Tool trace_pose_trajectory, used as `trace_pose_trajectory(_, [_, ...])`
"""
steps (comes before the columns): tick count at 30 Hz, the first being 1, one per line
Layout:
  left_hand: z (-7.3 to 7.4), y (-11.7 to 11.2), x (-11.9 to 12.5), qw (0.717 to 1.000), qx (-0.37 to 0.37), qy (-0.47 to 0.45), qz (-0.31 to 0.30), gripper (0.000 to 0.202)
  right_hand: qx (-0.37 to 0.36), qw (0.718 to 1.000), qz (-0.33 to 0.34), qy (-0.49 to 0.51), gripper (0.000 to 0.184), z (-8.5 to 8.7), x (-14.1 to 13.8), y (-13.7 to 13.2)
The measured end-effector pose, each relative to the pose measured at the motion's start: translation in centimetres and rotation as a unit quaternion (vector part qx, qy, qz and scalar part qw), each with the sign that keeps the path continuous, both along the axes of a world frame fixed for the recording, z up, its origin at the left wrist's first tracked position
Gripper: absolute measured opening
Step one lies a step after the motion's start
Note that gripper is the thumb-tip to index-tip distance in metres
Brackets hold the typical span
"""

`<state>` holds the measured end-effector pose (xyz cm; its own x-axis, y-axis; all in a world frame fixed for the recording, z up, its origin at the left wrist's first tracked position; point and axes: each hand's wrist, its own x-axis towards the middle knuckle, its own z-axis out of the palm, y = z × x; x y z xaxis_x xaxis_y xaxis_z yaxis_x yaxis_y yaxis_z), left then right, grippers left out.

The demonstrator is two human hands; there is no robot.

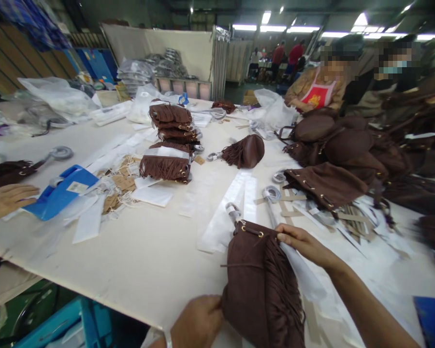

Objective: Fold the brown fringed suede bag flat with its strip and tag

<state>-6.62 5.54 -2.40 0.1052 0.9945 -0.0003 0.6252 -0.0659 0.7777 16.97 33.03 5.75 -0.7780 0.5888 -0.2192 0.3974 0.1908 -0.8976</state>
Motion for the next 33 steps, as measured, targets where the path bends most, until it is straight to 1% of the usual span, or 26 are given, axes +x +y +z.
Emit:
trace_pose_trajectory(2, [0.5, 1.2, -2.7, 0.997, 0.014, 0.059, 0.041, 0.038, -0.015, 1.0, -0.005, 0.004, 0.036, -0.2, 0.1, 0.0])
trace_pose_trajectory(4, [0.8, 3.5, -4.8, 0.983, 0.01, 0.151, 0.105, 0.048, -0.028, 1.0, 0.0, -0.001, 0.036, -0.4, 0.0, -0.1])
trace_pose_trajectory(5, [0.9, 4.9, -5.5, 0.972, 0.0, 0.2, 0.124, 0.054, -0.033, 0.999, 0.006, -0.006, 0.036, -0.5, -0.1, -0.1])
trace_pose_trajectory(6, [0.9, 6.3, -6.1, 0.962, -0.014, 0.242, 0.126, 0.059, -0.037, 0.999, 0.014, -0.012, 0.035, -0.6, -0.3, -0.1])
trace_pose_trajectory(7, [0.8, 7.6, -6.6, 0.954, -0.029, 0.278, 0.111, 0.058, -0.041, 0.999, 0.021, -0.018, 0.035, -0.8, -0.5, -0.1])
trace_pose_trajectory(9, [0.7, 9.7, -7.4, 0.941, -0.05, 0.326, 0.072, 0.039, -0.042, 0.998, 0.035, -0.025, 0.034, -1.1, -0.8, 0.0])
trace_pose_trajectory(10, [0.8, 10.4, -7.8, 0.938, -0.055, 0.339, 0.058, 0.029, -0.037, 0.998, 0.041, -0.025, 0.034, -1.2, -1.0, 0.1])
trace_pose_trajectory(11, [0.9, 11.0, -8.2, 0.935, -0.056, 0.347, 0.051, 0.023, -0.029, 0.998, 0.045, -0.025, 0.034, -1.4, -1.1, 0.2])
trace_pose_trajectory(12, [1.1, 11.4, -8.7, 0.933, -0.053, 0.352, 0.046, 0.022, -0.021, 0.998, 0.05, -0.026, 0.034, -1.4, -1.2, 0.3])
trace_pose_trajectory(15, [2.6, 12.6, -10.6, 0.923, -0.023, 0.382, 0.046, 0.023, -0.008, 0.997, 0.065, -0.04, 0.036, -1.4, -1.6, 0.6])
trace_pose_trajectory(18, [4.8, 14.9, -12.6, 0.902, 0.028, 0.423, 0.075, 0.034, -0.018, 0.993, 0.097, -0.064, 0.037, -1.1, -2.1, 0.9])
trace_pose_trajectory(20, [6.1, 17.4, -13.4, 0.896, 0.066, 0.429, 0.093, 0.042, -0.018, 0.988, 0.127, -0.084, 0.037, -1.0, -2.7, 1.0])
trace_pose_trajectory(22, [6.9, 20.6, -13.5, 0.901, 0.111, 0.409, 0.092, 0.041, -0.006, 0.982, 0.155, -0.11, 0.035, -1.0, -3.5, 0.9])
trace_pose_trajectory(24, [7.2, 24.0, -13.0, 0.911, 0.153, 0.374, 0.079, 0.038, 0.009, 0.974, 0.177, -0.142, 0.032, -0.9, -4.1, 0.9])
trace_pose_trajectory(26, [7.1, 27.2, -12.1, 0.919, 0.18, 0.347, 0.057, 0.036, 0.018, 0.967, 0.189, -0.171, 0.029, -0.7, -4.5, 1.2])
trace_pose_trajectory(27, [7.0, 28.6, -11.5, 0.921, 0.192, 0.337, 0.043, 0.036, 0.021, 0.967, 0.183, -0.179, 0.027, -0.5, -4.6, 1.6])
trace_pose_trajectory(28, [6.8, 29.8, -10.9, 0.922, 0.203, 0.329, 0.026, 0.036, 0.025, 0.97, 0.163, -0.179, 0.026, -0.3, -4.6, 2.2])
trace_pose_trajectory(29, [6.6, 30.8, -10.3, 0.922, 0.217, 0.321, 0.006, 0.035, 0.028, 0.977, 0.128, -0.169, 0.028, -0.1, -4.8, 3.0])
trace_pose_trajectory(31, [6.0, 32.3, -9.2, 0.92, 0.243, 0.305, -0.039, 0.032, 0.013, 0.994, 0.012, -0.112, 0.045, 0.0, -5.3, 5.3])
trace_pose_trajectory(32, [5.7, 32.8, -8.7, 0.918, 0.255, 0.298, -0.064, 0.03, -0.015, 0.996, -0.055, -0.072, 0.054, -0.1, -5.7, 6.6])
trace_pose_trajectory(33, [5.3, 33.1, -8.2, 0.915, 0.269, 0.288, -0.089, 0.028, -0.06, 0.991, -0.114, -0.032, 0.062, -0.4, -6.4, 8.0])
